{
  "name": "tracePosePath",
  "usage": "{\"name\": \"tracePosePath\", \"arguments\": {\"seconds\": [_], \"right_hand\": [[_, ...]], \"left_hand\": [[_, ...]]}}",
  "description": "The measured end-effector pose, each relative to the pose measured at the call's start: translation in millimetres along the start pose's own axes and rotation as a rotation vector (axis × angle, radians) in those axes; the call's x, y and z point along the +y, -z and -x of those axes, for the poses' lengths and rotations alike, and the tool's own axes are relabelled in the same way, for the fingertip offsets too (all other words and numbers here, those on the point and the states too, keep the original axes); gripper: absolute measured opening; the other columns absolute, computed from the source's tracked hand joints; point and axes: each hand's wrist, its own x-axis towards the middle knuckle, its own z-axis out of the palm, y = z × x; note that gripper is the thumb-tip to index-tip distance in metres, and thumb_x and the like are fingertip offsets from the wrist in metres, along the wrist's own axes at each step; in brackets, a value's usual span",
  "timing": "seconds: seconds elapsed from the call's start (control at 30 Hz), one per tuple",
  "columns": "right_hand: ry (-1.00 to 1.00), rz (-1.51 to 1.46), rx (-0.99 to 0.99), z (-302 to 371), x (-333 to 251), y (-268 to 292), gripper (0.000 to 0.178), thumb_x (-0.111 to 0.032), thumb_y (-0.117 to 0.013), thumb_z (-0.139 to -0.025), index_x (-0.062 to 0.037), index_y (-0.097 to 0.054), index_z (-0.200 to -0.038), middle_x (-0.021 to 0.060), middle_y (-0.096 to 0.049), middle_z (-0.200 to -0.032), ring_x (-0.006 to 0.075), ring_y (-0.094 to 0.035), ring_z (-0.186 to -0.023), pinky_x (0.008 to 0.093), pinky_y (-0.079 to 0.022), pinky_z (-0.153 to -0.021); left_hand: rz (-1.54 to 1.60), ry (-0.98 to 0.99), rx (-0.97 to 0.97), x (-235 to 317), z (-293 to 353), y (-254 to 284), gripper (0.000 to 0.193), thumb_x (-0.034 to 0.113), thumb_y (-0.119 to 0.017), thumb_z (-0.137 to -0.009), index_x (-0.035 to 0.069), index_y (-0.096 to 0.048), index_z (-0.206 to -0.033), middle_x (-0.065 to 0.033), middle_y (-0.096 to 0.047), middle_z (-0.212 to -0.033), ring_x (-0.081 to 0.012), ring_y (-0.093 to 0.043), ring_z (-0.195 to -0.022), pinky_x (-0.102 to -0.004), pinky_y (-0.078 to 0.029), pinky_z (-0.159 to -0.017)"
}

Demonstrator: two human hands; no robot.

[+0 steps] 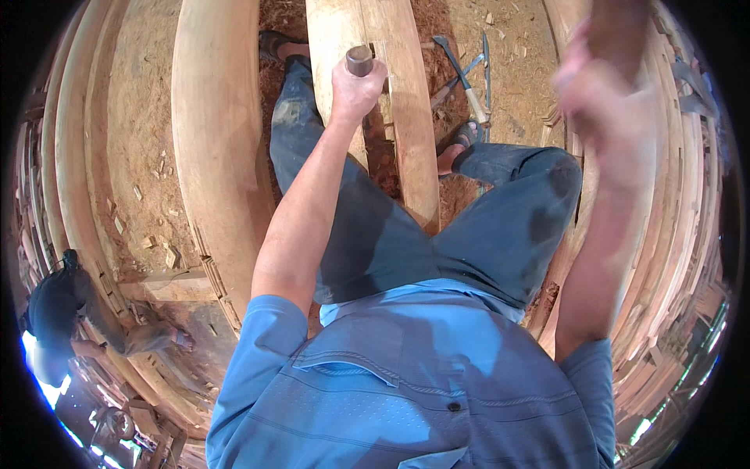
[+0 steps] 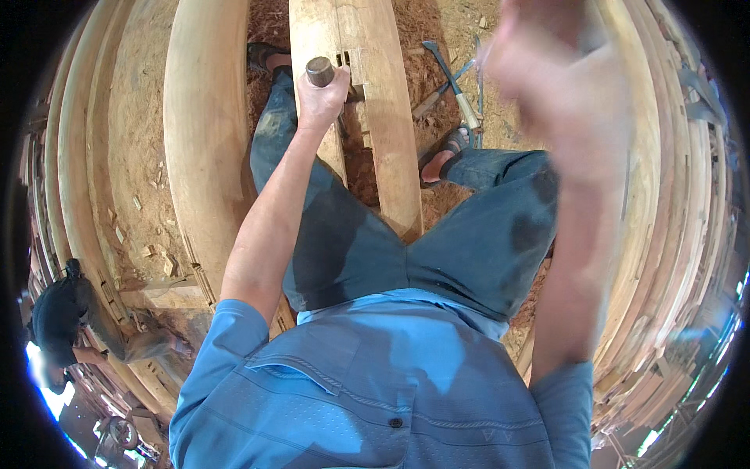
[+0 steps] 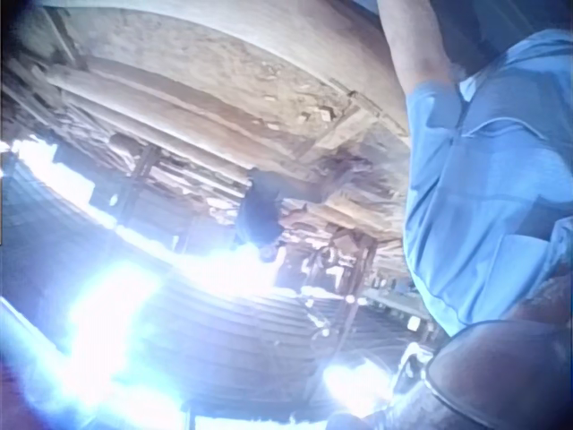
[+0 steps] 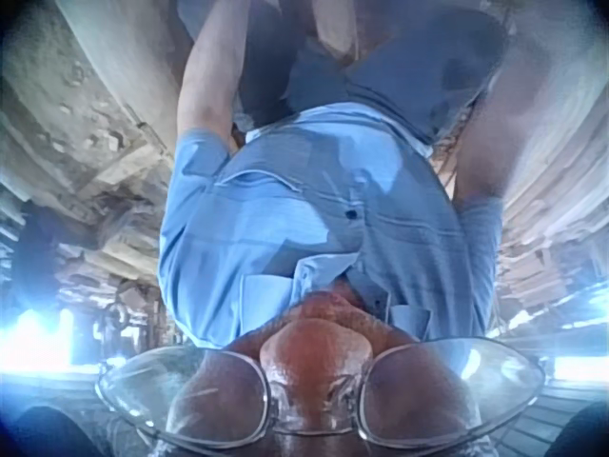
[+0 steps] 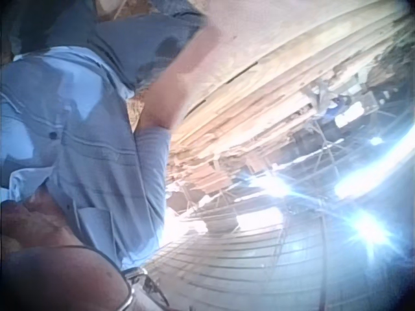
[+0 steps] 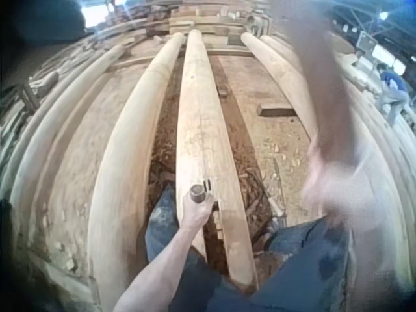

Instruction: The person is carving a large piece of wood using a chisel and mallet. They repeatedly strike the chisel to remove wood shavings and shape the piece.

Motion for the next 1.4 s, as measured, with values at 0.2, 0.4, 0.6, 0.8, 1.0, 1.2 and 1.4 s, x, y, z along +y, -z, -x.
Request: {"name": "tracePosePath", "arguments": {"seconds": [0.2,0.4,0.6,0.8,1.0,1.2,1.4], "right_hand": [[0.020,0.055,-0.299,-50.6,-22.8,13.8,0.016,-0.014,-0.064,-0.081,0.0012,-0.064,-0.086,0.0118,-0.063,-0.087,0.0142,-0.061,-0.080,0.0288,-0.047,-0.070],[-0.187,0.408,-0.388,17.1,59.3,-70.3,0.039,-0.013,-0.066,-0.077,0.0042,-0.060,-0.111,0.0242,-0.068,-0.096,0.0338,-0.069,-0.091,0.0403,-0.054,-0.081],[-0.430,0.079,-0.193,102.0,83.4,-58.9,0.045,-0.012,-0.067,-0.067,0.0039,-0.059,-0.108,0.0160,-0.064,-0.087,0.0221,-0.060,-0.081,0.0351,-0.050,-0.078],[-0.697,0.167,-0.211,153.2,114.3,-53.8,0.036,-0.011,-0.068,-0.066,0.0038,-0.056,-0.096,0.0213,-0.063,-0.083,0.0328,-0.061,-0.078,0.0396,-0.050,-0.077],[-0.599,0.110,-0.164,140.2,107.5,-40.3,0.034,-0.010,-0.069,-0.067,0.0037,-0.056,-0.096,0.0249,-0.065,-0.083,0.0374,-0.066,-0.078,0.0408,-0.052,-0.076],[-0.402,0.032,-0.043,99.6,84.9,-23.9,0.042,-0.005,-0.072,-0.069,0.0016,-0.060,-0.109,0.0081,-0.063,-0.090,0.0153,-0.059,-0.080,0.0315,-0.050,-0.076],[-0.408,0.037,0.166,70.4,39.9,1.7,0.043,-0.004,-0.075,-0.069,-0.0008,-0.064,-0.110,0.0032,-0.066,-0.084,0.0099,-0.060,-0.074,0.0277,-0.051,-0.069]], "left_hand": [[-0.001,-0.004,-0.020,-1.8,-1.8,-7.2,0.026,0.012,-0.070,-0.087,0.007,-0.054,-0.067,0.0050,-0.052,-0.059,-0.0051,-0.048,-0.057,-0.0270,-0.040,-0.052],[-0.013,0.122,-0.061,-1.7,-5.0,4.3,0.026,0.010,-0.068,-0.088,0.009,-0.054,-0.066,0.0032,-0.055,-0.060,-0.0073,-0.055,-0.056,-0.0257,-0.044,-0.052],[-0.512,-0.431,-0.344,-2.9,99.7,1.4,0.021,-0.002,-0.070,-0.078,0.012,-0.058,-0.069,-0.0035,-0.059,-0.067,-0.0197,-0.060,-0.061,-0.0326,-0.048,-0.055],[-0.329,-0.343,-0.267,12.8,108.4,-5.8,0.017,0.004,-0.073,-0.083,0.008,-0.059,-0.075,-0.0064,-0.056,-0.070,-0.0199,-0.056,-0.061,-0.0342,-0.048,-0.059],[-0.267,-0.040,-0.122,40.3,9.4,12.7,0.020,0.016,-0.073,-0.092,0.004,-0.059,-0.100,-0.0012,-0.062,-0.077,-0.0068,-0.058,-0.065,-0.0234,-0.049,-0.059],[-0.177,0.028,-0.102,30.4,-16.2,-3.6,0.024,0.020,-0.076,-0.091,0.007,-0.060,-0.081,-0.0020,-0.064,-0.067,-0.0075,-0.058,-0.057,-0.0249,-0.047,-0.052],[-0.155,-0.010,0.000,11.7,-11.1,1.9,0.021,0.015,-0.075,-0.091,0.006,-0.057,-0.082,-0.0006,-0.060,-0.065,-0.0070,-0.055,-0.056,-0.0242,-0.045,-0.052]]}}
